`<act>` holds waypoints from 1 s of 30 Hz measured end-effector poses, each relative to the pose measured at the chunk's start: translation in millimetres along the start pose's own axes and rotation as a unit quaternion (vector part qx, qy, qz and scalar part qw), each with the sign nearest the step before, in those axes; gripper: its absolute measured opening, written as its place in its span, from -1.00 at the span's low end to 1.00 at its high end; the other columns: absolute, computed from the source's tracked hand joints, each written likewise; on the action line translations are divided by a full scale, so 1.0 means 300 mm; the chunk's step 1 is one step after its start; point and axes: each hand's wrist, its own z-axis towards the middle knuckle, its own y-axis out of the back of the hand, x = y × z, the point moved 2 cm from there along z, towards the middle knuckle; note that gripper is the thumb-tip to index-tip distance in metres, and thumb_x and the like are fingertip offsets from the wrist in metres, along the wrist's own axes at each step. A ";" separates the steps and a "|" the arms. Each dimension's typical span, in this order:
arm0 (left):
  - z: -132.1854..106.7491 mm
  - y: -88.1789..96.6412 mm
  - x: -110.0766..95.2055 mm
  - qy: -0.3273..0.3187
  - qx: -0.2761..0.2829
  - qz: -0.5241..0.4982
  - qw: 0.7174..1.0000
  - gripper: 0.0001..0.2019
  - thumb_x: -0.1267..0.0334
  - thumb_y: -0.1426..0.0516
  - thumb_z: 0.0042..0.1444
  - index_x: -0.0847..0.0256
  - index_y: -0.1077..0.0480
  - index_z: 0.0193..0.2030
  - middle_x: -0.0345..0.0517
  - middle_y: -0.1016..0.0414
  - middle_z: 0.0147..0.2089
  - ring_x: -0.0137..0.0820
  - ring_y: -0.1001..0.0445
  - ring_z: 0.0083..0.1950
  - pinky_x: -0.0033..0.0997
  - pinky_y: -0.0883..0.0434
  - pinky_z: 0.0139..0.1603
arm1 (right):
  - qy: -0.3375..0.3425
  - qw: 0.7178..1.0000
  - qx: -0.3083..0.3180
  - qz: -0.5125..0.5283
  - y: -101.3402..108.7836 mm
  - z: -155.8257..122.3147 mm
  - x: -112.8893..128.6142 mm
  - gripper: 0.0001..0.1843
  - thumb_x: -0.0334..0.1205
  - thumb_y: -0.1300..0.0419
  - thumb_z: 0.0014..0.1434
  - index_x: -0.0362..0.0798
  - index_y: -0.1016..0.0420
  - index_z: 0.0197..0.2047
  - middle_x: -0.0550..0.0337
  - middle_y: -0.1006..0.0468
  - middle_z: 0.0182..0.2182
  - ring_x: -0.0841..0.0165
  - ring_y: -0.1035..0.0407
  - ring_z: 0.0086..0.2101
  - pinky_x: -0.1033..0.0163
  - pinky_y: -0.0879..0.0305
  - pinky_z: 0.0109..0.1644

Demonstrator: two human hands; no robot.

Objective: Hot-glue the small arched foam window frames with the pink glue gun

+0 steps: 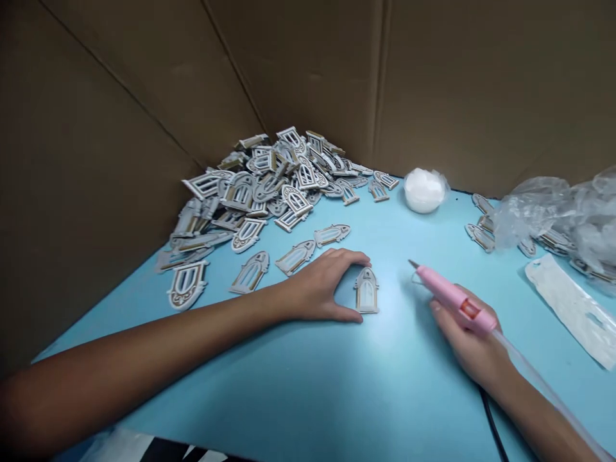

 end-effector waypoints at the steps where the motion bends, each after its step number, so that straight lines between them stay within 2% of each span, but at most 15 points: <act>1: 0.000 0.001 -0.001 0.001 0.006 0.003 1.000 -0.08 -0.11 -0.49 -0.08 0.22 -0.23 0.31 0.18 -0.45 0.28 0.00 -0.42 0.30 -0.06 -0.28 0.35 | -0.063 0.998 -0.008 0.015 0.004 0.007 -0.016 -0.65 0.13 -0.30 0.15 -0.01 -0.53 -0.37 0.21 -0.48 -0.58 0.33 -0.38 -0.59 0.27 -0.30 -0.57; 3: 0.000 0.003 -0.002 -0.003 0.019 0.006 1.000 -0.07 -0.09 -0.49 -0.08 0.22 -0.21 0.33 0.18 -0.43 0.30 0.01 -0.39 0.32 -0.05 -0.25 0.37 | -0.139 0.989 -0.014 0.047 0.007 0.021 -0.037 -0.57 0.21 -0.32 0.09 -0.02 -0.55 -0.41 0.15 -0.51 -0.55 0.32 -0.40 -0.57 0.26 -0.35 -0.56; 5: -0.001 0.004 -0.003 -0.006 0.030 0.003 1.000 -0.07 -0.06 -0.49 -0.08 0.21 -0.20 0.34 0.18 -0.42 0.31 0.02 -0.37 0.34 -0.05 -0.23 0.37 | -0.160 0.984 -0.019 0.075 0.009 0.035 -0.049 -0.55 0.23 -0.33 0.04 -0.03 -0.57 -0.41 0.12 -0.53 -0.53 0.33 -0.40 -0.57 0.27 -0.35 -0.57; 10: -0.001 0.006 -0.005 0.003 0.036 -0.016 0.999 -0.12 0.00 -0.47 -0.02 0.21 -0.18 0.35 0.17 -0.40 0.32 -0.01 -0.35 0.35 -0.07 -0.20 0.38 | -0.170 0.982 -0.011 0.080 0.013 0.051 -0.071 -0.54 0.23 -0.39 -0.01 -0.05 -0.65 -0.37 0.10 -0.56 -0.52 0.30 -0.42 -0.56 0.27 -0.37 -0.58; 17: -0.002 0.007 -0.005 0.009 0.033 -0.016 0.999 -0.13 0.01 -0.46 -0.01 0.19 -0.19 0.36 0.14 -0.42 0.31 -0.01 -0.37 0.34 -0.08 -0.22 0.39 | -0.177 0.981 -0.026 0.072 0.007 0.039 -0.060 -0.54 0.25 -0.36 0.00 -0.03 -0.60 -0.39 0.13 -0.55 -0.51 0.33 -0.41 -0.55 0.29 -0.35 -0.55; 21: -0.003 0.001 0.002 -0.001 0.011 -0.017 1.000 -0.13 0.01 -0.46 -0.01 0.20 -0.18 0.36 0.16 -0.42 0.30 -0.01 -0.39 0.33 -0.07 -0.25 0.38 | -0.165 0.986 -0.026 0.022 0.008 0.030 -0.050 -0.55 0.24 -0.32 0.05 -0.03 -0.60 -0.35 0.15 -0.55 -0.51 0.30 -0.43 -0.53 0.25 -0.37 -0.52; 23: -0.005 0.001 0.005 -0.004 -0.007 -0.019 1.000 -0.14 0.01 -0.44 -0.01 0.19 -0.18 0.35 0.17 -0.41 0.31 0.00 -0.38 0.34 -0.05 -0.27 0.38 | -0.090 0.995 -0.029 -0.011 0.006 0.024 -0.029 -0.62 0.17 -0.31 0.10 0.00 -0.57 -0.34 0.18 -0.53 -0.54 0.30 -0.43 -0.54 0.23 -0.36 -0.51; 25: -0.007 0.002 0.006 -0.012 -0.027 -0.025 0.999 -0.15 0.02 -0.43 0.00 0.17 -0.17 0.35 0.17 -0.41 0.32 0.00 -0.39 0.34 -0.03 -0.29 0.38 | 0.056 0.998 -0.008 -0.031 -0.004 0.016 0.007 -0.76 0.01 -0.28 0.19 0.02 -0.52 -0.36 0.21 -0.52 -0.53 0.31 -0.42 -0.54 0.23 -0.35 -0.49; 28: -0.011 0.006 0.005 -0.042 -0.051 -0.038 0.997 -0.18 0.04 -0.43 0.01 0.17 -0.17 0.32 0.17 -0.41 0.31 -0.02 -0.40 0.33 -0.02 -0.33 0.36 | 0.286 0.956 0.050 -0.046 -0.029 -0.003 0.054 -0.88 -0.27 -0.22 0.27 0.03 -0.45 -0.34 0.19 -0.54 -0.46 0.35 -0.44 -0.49 0.26 -0.35 -0.43; 30: -0.012 0.007 0.004 -0.064 -0.055 -0.041 0.996 -0.20 0.05 -0.43 0.02 0.18 -0.18 0.31 0.17 -0.42 0.30 -0.03 -0.41 0.33 -0.02 -0.33 0.36 | 0.366 0.925 0.076 -0.063 -0.043 -0.016 0.064 -0.90 -0.36 -0.18 0.29 0.02 -0.44 -0.27 0.16 -0.55 -0.42 0.36 -0.45 -0.46 0.28 -0.33 -0.43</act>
